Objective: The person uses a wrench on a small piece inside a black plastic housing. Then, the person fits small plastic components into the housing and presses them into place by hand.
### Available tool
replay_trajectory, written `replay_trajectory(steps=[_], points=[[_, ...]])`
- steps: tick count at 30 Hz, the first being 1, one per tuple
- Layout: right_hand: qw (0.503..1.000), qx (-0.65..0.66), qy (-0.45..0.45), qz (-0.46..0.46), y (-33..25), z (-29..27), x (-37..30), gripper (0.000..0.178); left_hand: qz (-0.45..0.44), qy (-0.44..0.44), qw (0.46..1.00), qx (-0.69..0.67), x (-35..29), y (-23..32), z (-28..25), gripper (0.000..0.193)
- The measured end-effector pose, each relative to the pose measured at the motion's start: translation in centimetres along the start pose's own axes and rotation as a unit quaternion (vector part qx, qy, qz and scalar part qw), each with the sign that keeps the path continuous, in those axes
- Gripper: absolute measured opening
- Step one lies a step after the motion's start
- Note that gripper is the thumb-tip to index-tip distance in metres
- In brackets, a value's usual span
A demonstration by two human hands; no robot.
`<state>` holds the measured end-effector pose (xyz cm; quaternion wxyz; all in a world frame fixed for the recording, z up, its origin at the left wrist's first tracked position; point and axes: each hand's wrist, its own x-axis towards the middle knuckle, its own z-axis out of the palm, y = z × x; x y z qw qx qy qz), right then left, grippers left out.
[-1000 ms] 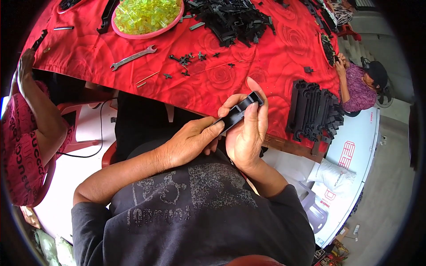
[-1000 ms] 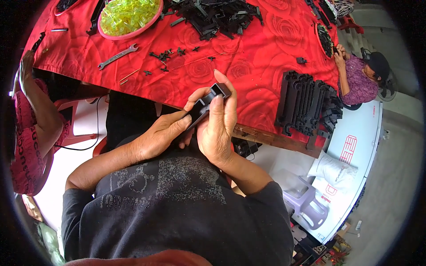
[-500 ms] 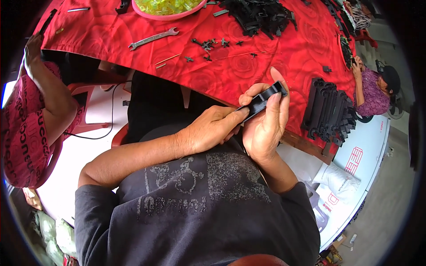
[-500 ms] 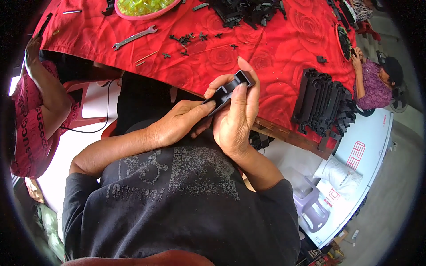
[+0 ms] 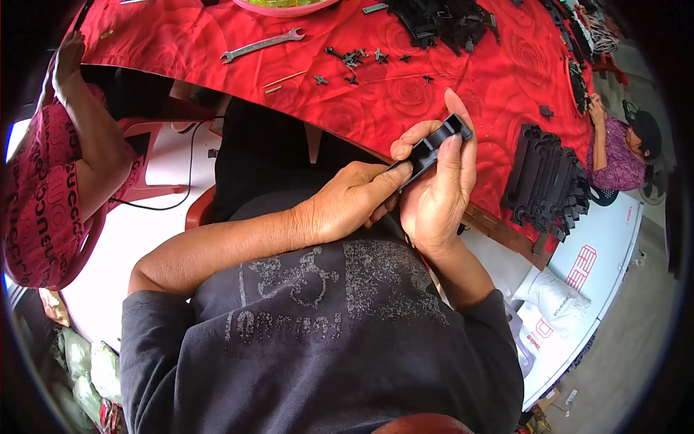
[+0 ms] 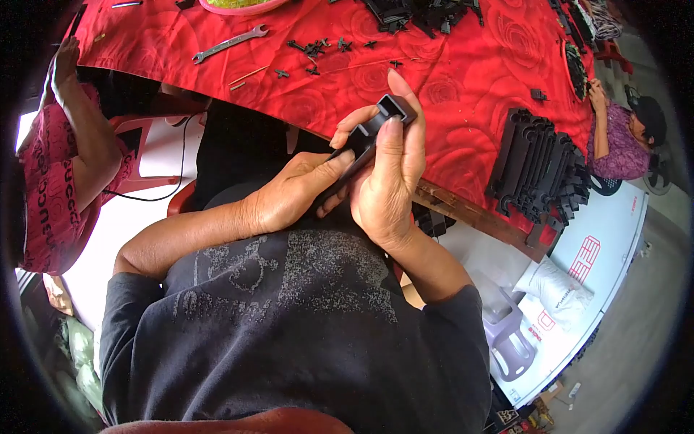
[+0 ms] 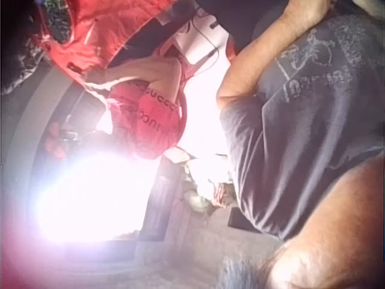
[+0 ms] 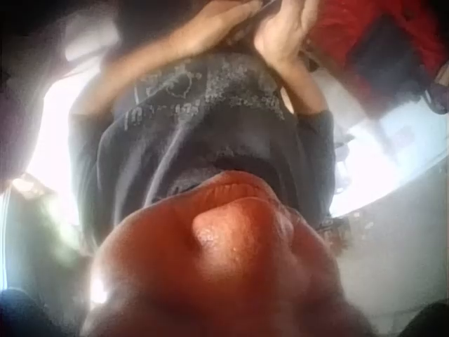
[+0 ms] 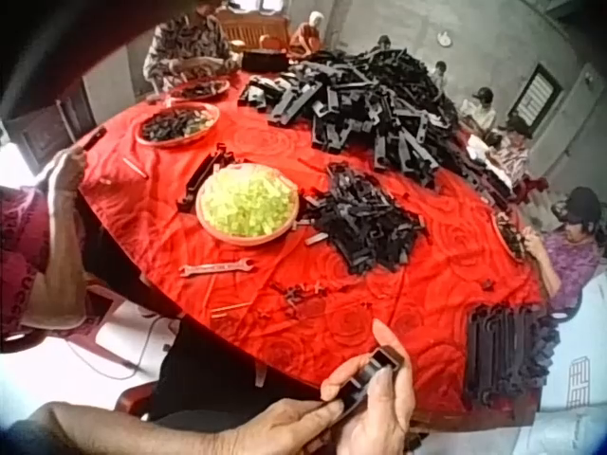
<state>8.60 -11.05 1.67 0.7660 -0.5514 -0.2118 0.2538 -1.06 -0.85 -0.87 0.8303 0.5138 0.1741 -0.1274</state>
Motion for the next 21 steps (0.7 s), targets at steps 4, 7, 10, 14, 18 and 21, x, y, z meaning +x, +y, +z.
replay_trajectory(steps=[4, 7, 10, 14, 18, 21], points=[[1.0, -0.001, -0.006, -0.016, 0.1, -0.8, 0.2, 0.051, 0.032, -0.018, 0.998, 0.046, 0.2, 0.4, -0.3, 0.06], [1.0, 0.005, 0.013, -0.002, -0.2, -1.2, 0.2, 0.052, 0.074, -0.003, 0.996, 0.055, 0.3, -0.7, -0.4, 0.045], [1.0, 0.014, 0.026, 0.006, 0.3, -2.1, 0.2, 0.054, 0.087, 0.018, 0.993, 0.081, -0.1, -0.4, -1.0, 0.033], [0.998, 0.027, 0.047, 0.019, 0.3, -2.2, 0.0, 0.049, 0.012, -0.008, 0.994, 0.104, -0.7, 0.5, -1.1, 0.03], [0.998, 0.025, 0.044, 0.028, 0.0, -2.1, 0.1, 0.053, 0.015, -0.006, 0.995, 0.103, -0.9, 0.4, -1.1, 0.029], [0.998, 0.027, 0.046, 0.027, -0.1, -2.5, 0.3, 0.053, 0.05, 0.0, 0.993, 0.11, -1.1, -0.3, -1.3, 0.028]])
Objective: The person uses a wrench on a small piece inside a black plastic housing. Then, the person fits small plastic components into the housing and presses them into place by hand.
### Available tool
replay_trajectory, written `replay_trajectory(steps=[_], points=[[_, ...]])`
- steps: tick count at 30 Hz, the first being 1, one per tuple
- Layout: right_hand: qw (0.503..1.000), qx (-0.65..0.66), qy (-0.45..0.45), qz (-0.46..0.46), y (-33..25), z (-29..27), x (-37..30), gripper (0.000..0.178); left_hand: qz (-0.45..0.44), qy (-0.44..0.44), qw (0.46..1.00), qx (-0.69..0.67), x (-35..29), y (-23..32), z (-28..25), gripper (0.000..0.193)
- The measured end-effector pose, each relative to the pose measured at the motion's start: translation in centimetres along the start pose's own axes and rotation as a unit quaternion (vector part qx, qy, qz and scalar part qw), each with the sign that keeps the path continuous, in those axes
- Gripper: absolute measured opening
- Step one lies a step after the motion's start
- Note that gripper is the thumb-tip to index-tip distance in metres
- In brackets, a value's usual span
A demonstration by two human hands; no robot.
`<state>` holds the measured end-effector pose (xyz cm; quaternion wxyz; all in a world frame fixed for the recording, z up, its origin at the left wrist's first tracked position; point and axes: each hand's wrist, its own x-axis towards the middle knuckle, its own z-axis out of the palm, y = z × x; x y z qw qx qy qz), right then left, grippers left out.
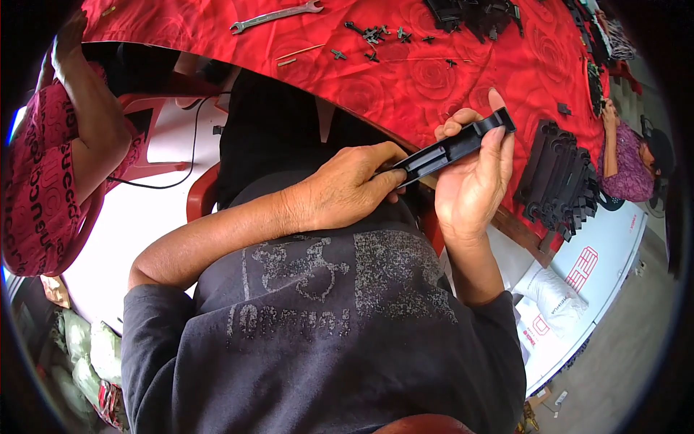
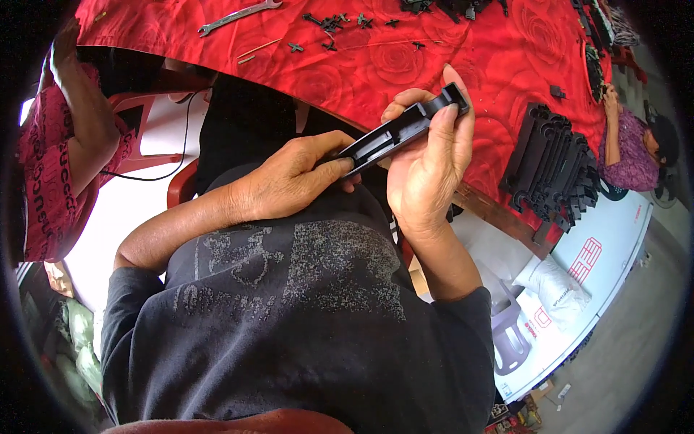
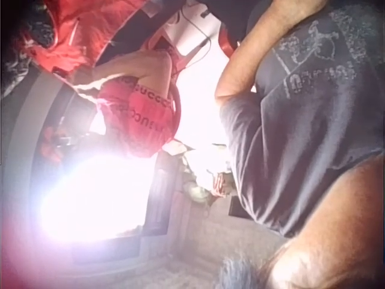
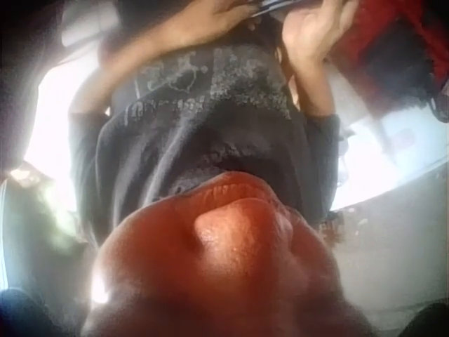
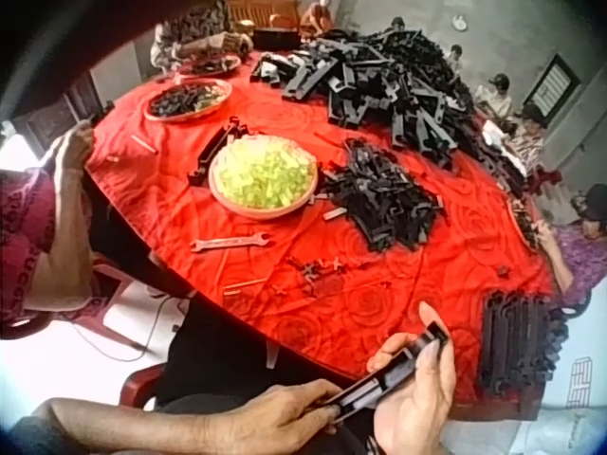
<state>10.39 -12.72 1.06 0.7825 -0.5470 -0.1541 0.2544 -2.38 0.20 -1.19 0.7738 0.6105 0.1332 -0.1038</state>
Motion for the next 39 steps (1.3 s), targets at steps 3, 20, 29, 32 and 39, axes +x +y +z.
replay_trajectory(steps=[3, 20, 29, 32, 39], points=[[1.0, 0.008, 0.012, 0.008, 0.1, -0.2, 0.2, 0.052, -0.017, -0.004, 0.999, -0.027, 0.1, -0.3, -0.2, 0.029], [0.999, -0.033, 0.024, -0.011, -0.7, 0.0, 0.8, 0.05, 0.003, 0.011, 0.999, -0.047, 0.9, -0.6, 0.3, 0.029], [0.999, -0.034, 0.011, -0.012, -1.1, 0.0, 0.7, 0.05, -0.011, 0.004, 0.999, -0.047, 1.1, -0.3, 0.5, 0.03], [0.998, -0.053, 0.019, -0.015, -1.3, 0.3, 0.7, 0.051, -0.009, 0.006, 0.999, -0.052, 1.2, -0.4, 0.7, 0.03], [0.999, -0.038, 0.005, -0.016, -1.3, -0.2, 0.8, 0.052, 0.0, 0.002, 0.999, -0.05, 1.2, -0.3, 0.9, 0.03]])
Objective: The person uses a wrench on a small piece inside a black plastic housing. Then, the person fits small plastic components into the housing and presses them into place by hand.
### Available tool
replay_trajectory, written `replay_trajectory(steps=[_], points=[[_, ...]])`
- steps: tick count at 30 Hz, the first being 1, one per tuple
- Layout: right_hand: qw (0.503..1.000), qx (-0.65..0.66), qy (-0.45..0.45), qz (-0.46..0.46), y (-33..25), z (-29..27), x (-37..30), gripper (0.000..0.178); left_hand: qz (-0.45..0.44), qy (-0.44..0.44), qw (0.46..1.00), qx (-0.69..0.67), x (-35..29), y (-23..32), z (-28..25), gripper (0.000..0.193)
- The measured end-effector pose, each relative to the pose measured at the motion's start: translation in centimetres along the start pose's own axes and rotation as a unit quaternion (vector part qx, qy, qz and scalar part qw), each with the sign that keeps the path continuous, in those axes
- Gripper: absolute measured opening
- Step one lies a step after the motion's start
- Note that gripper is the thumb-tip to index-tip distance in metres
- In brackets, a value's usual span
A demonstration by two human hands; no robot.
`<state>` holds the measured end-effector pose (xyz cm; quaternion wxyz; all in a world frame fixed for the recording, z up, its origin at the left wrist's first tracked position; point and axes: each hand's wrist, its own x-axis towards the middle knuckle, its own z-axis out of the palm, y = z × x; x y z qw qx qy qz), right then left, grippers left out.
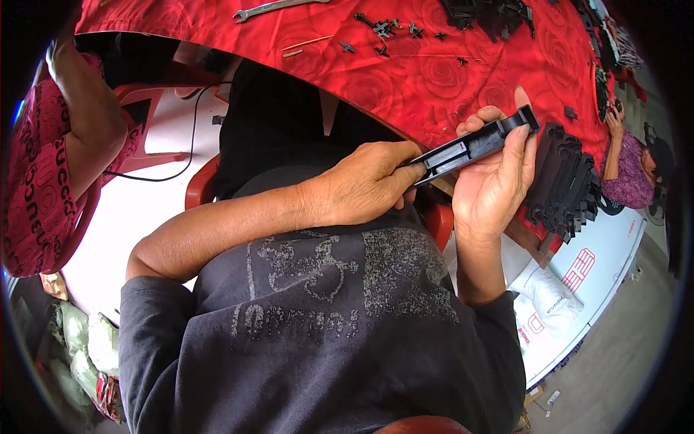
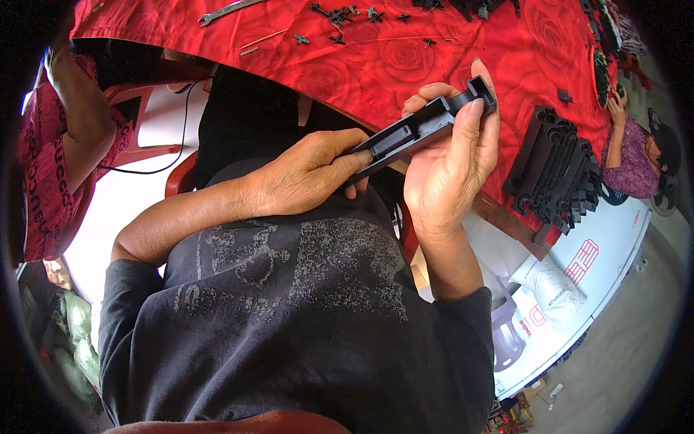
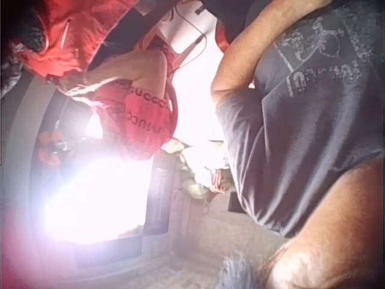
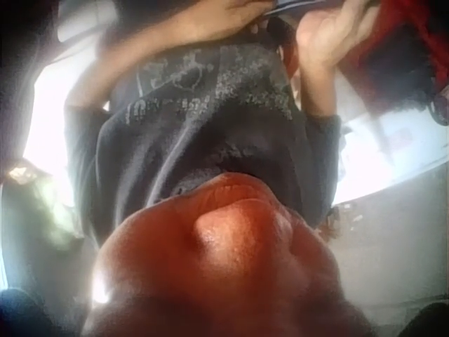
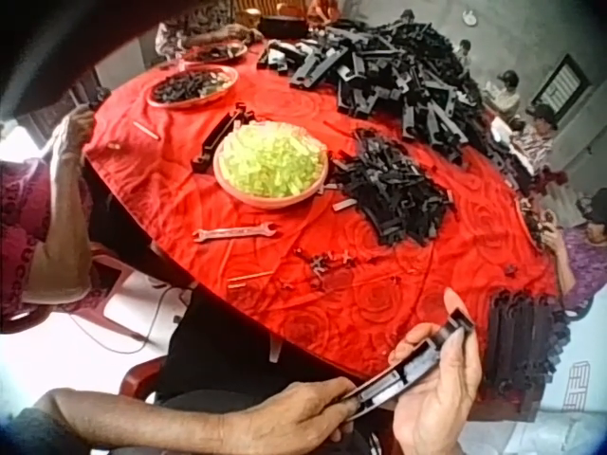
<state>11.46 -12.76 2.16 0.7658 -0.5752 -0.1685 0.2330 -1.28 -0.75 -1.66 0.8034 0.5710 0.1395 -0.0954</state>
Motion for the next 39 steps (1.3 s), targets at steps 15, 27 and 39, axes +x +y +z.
replay_trajectory(steps=[15, 27, 39], points=[[1.0, 0.008, 0.013, -0.01, 0.3, 0.4, -0.1, 0.047, 0.002, 0.0, 1.0, 0.007, -0.2, 0.1, 0.1, 0.028], [0.999, -0.017, -0.032, -0.02, -0.2, 0.7, -0.4, 0.052, 0.013, 0.011, 1.0, 0.022, -0.6, 0.1, 0.2, 0.028], [1.0, -0.014, -0.024, -0.012, -0.1, 0.6, -0.3, 0.053, 0.019, -0.005, 1.0, 0.024, -0.6, 0.3, 0.0, 0.029]])
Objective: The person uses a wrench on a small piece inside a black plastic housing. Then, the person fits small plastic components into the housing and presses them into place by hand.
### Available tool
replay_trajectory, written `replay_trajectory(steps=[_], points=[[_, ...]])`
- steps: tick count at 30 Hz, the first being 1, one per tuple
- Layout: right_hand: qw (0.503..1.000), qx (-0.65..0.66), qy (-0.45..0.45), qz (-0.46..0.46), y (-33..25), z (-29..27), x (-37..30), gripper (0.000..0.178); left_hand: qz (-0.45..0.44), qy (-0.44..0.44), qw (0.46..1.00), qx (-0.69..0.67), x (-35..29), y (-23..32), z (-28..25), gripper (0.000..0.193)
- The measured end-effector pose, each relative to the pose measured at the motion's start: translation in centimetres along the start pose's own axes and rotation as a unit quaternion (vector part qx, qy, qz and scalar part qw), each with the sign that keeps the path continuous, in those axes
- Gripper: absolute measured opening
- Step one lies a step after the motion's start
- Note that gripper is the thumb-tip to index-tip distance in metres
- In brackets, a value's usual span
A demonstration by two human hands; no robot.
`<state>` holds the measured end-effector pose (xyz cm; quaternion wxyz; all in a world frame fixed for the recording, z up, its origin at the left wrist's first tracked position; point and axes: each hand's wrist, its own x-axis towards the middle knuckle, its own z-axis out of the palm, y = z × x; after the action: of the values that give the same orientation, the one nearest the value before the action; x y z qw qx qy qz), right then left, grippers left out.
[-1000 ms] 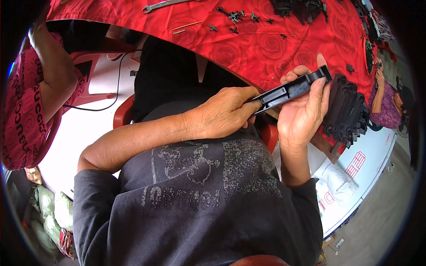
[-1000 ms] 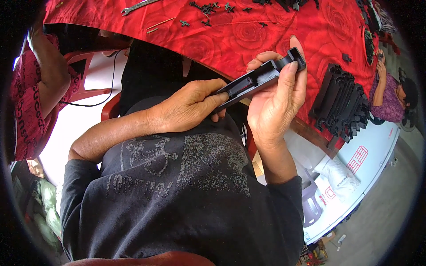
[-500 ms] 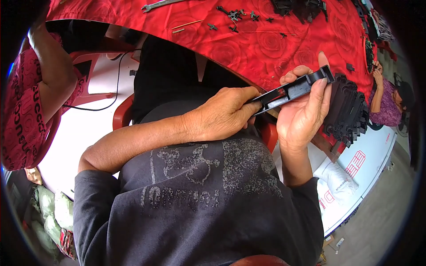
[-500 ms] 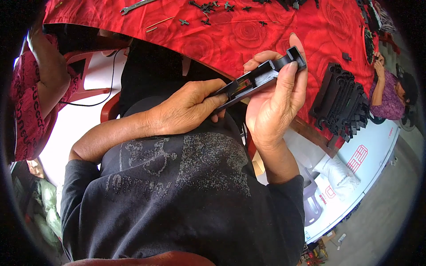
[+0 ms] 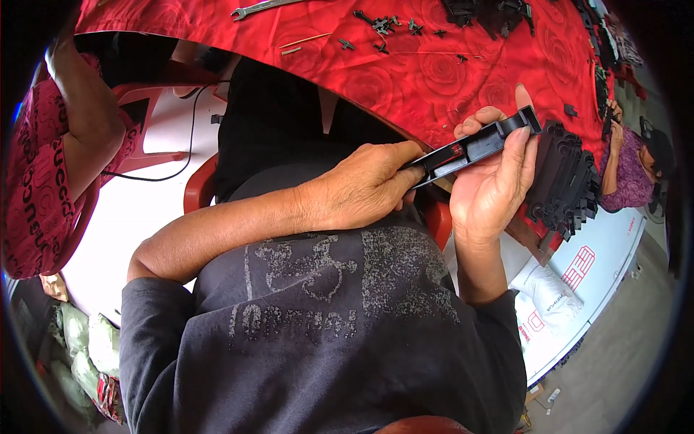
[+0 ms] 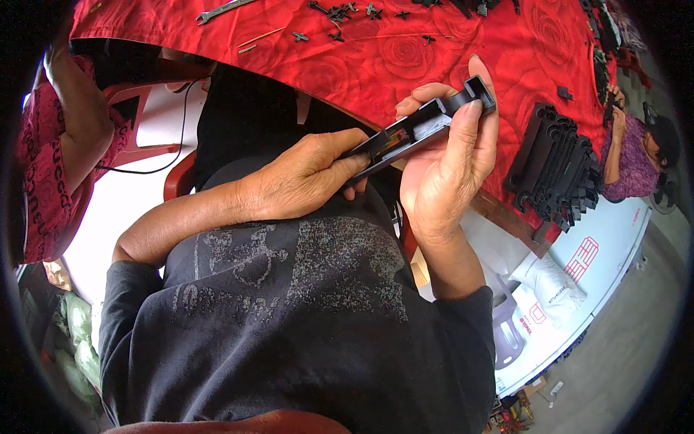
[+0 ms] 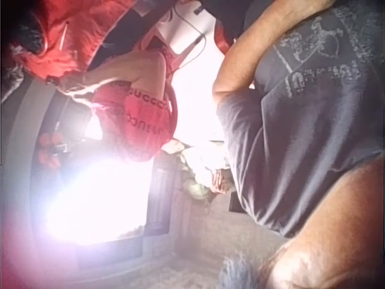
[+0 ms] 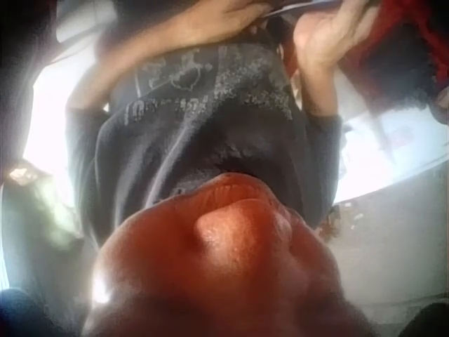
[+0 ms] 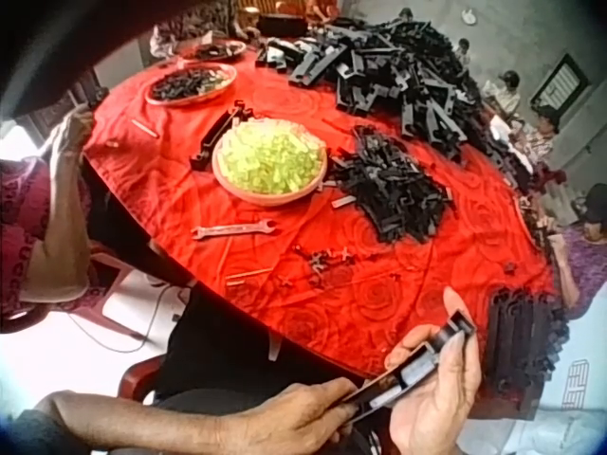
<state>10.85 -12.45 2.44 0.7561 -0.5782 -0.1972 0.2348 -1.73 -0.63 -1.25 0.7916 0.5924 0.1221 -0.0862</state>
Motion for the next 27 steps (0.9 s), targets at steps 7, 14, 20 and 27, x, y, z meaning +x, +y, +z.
replay_trajectory(steps=[7, 14, 20, 27], points=[[0.999, 0.013, 0.039, 0.0, 0.43, 0.06, 0.18, 0.046, -0.009, -0.014, 1.0, -0.01, -0.02, 0.15, -0.23, 0.03], [0.999, 0.012, 0.036, -0.001, 0.44, -0.13, 0.27, 0.046, -0.013, -0.032, 0.999, -0.02, 0.09, 0.05, -0.45, 0.032], [1.0, -0.005, 0.003, 0.003, 0.05, -0.09, 0.1, 0.052, -0.007, -0.037, 0.999, -0.024, 0.2, 0.16, -0.51, 0.031], [1.0, 0.004, 0.003, 0.002, 0.1, 0.02, 0.13, 0.052, -0.004, -0.029, 0.999, -0.016, 0.2, 0.55, -0.49, 0.032]])
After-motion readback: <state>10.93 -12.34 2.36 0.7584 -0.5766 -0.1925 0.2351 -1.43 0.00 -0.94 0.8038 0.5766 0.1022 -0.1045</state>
